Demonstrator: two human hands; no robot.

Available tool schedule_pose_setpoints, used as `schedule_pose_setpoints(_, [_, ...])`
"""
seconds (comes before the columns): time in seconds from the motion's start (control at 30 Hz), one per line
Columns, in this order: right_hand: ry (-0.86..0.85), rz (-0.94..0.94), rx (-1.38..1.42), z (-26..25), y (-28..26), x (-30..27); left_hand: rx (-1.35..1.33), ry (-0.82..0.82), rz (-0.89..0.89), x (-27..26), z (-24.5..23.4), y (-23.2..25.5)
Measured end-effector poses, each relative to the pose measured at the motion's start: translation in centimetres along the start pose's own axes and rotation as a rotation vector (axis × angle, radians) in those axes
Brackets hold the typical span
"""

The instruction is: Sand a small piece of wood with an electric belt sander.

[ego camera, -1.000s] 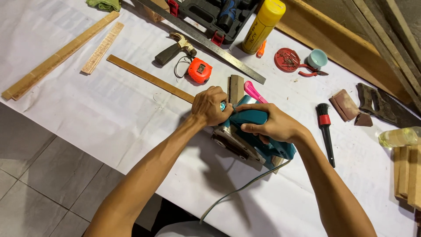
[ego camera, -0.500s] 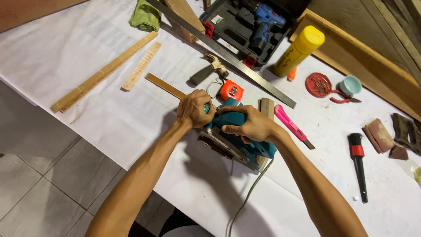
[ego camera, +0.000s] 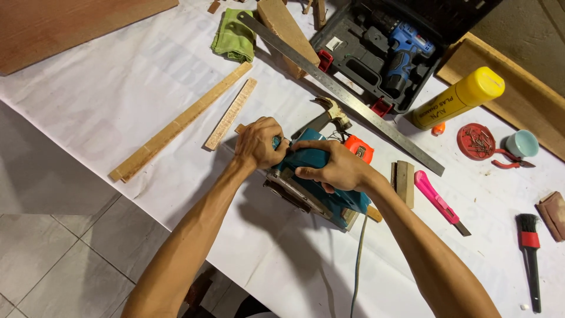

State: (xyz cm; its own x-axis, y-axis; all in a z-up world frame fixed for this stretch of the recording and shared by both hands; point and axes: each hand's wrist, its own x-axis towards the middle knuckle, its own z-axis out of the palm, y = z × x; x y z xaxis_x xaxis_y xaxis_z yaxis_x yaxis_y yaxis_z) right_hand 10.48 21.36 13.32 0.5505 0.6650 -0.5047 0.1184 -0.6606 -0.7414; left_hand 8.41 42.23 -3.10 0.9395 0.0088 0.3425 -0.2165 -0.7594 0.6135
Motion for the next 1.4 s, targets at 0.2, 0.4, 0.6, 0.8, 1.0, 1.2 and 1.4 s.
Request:
schedule_pose_setpoints(0.2, [-0.006, -0.024, -0.017, 0.4, -2.8, 3.9, 0.031, 0.033, -0.028, 1.0, -3.6, -3.1])
schedule_pose_setpoints(0.4, [0.009, -0.038, -0.097, 0.7, -5.2, 5.9, 0.048, 0.023, -0.067, 1.2, -5.8, -4.8])
schedule_pose_setpoints(0.6, [0.008, -0.059, -0.041, 0.4, -4.5, 5.9, 0.086, 0.004, -0.086, 1.3, -5.8, -4.2])
schedule_pose_setpoints(0.8, [-0.002, -0.038, -0.066, -0.1, -3.2, 4.5, 0.077, 0.061, -0.049, 0.6, -4.4, -2.6])
schedule_pose_setpoints(1.0, [0.030, -0.040, -0.107, -0.6, -0.7, 1.7, 0.083, 0.022, -0.069, 0.0, -1.9, -0.2])
schedule_pose_setpoints(1.2, [0.045, -0.049, -0.135, -1.5, 2.5, -2.4, 0.072, 0.062, -0.010, -0.9, 0.9, 4.5])
schedule_pose_setpoints(1.4, [0.032, -0.054, -0.013, -2.7, 6.5, -7.9, 0.070, 0.039, 0.002, -1.6, 4.6, 9.7])
